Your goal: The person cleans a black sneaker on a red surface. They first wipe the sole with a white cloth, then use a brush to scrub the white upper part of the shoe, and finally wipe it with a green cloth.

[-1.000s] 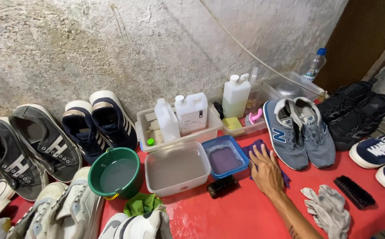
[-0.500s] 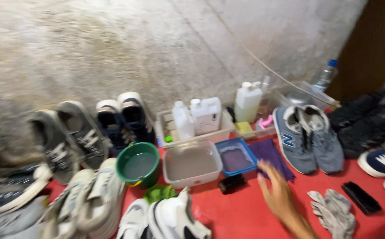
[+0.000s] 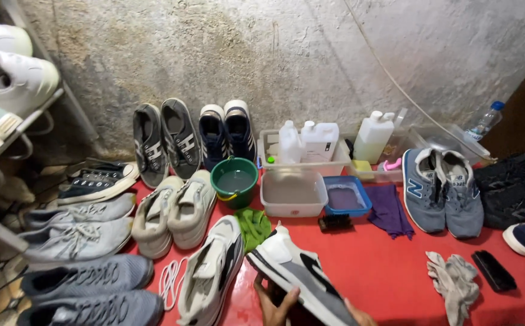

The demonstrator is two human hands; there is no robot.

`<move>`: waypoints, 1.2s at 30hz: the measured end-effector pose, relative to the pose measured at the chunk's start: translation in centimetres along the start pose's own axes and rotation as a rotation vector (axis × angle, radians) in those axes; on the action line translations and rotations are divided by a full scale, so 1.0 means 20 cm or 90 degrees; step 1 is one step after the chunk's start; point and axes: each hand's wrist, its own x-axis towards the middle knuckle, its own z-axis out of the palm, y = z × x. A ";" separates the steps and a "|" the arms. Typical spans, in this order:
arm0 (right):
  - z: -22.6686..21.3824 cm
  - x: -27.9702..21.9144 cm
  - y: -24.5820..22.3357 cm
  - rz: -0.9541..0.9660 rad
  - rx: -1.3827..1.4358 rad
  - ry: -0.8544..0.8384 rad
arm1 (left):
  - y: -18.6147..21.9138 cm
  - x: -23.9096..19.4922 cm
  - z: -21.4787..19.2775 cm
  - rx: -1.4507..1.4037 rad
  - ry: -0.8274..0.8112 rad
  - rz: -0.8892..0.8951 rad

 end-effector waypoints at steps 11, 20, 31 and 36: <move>-0.35 0.45 -0.26 -0.118 0.018 -0.147 | 0.51 -0.20 0.03 0.561 0.157 0.097; -0.30 0.52 -0.34 -0.045 0.019 -0.208 | 0.72 -0.18 0.43 0.985 -0.162 0.385; -0.26 0.58 -0.28 -0.028 -0.041 -0.155 | 0.60 -0.10 0.41 1.118 -0.301 0.362; -0.43 0.76 -0.67 0.298 0.019 -0.106 | 0.58 -0.11 0.40 1.153 -0.312 0.384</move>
